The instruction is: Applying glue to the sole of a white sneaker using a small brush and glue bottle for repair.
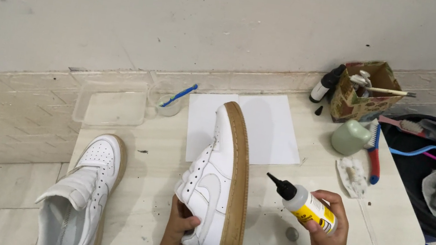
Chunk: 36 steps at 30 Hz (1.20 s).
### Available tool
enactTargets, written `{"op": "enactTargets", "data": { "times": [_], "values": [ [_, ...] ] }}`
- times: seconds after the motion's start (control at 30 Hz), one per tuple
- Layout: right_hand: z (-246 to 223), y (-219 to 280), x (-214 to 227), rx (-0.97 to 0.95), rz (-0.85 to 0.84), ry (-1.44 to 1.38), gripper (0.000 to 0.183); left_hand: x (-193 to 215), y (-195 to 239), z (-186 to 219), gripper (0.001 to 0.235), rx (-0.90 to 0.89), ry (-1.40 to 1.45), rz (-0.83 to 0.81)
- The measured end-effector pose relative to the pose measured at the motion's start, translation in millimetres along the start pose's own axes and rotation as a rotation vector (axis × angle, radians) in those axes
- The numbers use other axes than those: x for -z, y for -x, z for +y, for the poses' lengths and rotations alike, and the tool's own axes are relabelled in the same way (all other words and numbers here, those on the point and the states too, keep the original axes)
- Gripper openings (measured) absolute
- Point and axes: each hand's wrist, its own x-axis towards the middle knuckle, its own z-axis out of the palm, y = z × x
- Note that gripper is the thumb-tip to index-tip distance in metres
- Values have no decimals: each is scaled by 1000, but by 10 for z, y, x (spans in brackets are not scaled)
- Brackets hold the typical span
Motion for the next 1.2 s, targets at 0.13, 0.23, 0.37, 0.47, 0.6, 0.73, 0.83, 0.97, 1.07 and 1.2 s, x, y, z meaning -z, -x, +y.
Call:
{"op": "enactTargets", "data": {
  "times": [0.13,0.23,0.37,0.47,0.6,0.73,0.83,0.97,1.07,1.2],
  "values": [
    [-28,-40,-88,57,-74,-53,54,-134,37,165,96,-60,-6,-33],
    [10,-77,-152,33,-135,-201,55,-54,101,117,96,-60,-13,-28],
    [136,-93,-143,9,-159,-298,55,-254,83,303,92,9,47,7],
    [209,-70,-151,28,-86,-264,56,95,171,-36,100,-6,39,29],
    [240,-24,-168,57,-24,-101,55,-394,68,404,81,8,65,-13],
    [237,-25,-198,110,5,-44,63,-500,51,509,84,60,81,3],
    [195,-37,-234,161,40,82,68,-514,43,537,83,68,74,-10],
    [49,-82,-317,241,63,257,69,-474,38,485,76,63,99,-32],
    [-15,-131,-354,268,30,271,66,-357,45,389,77,25,61,-61],
    [-33,-167,-386,292,14,294,67,-420,72,439,76,51,102,-59]
  ]
}}
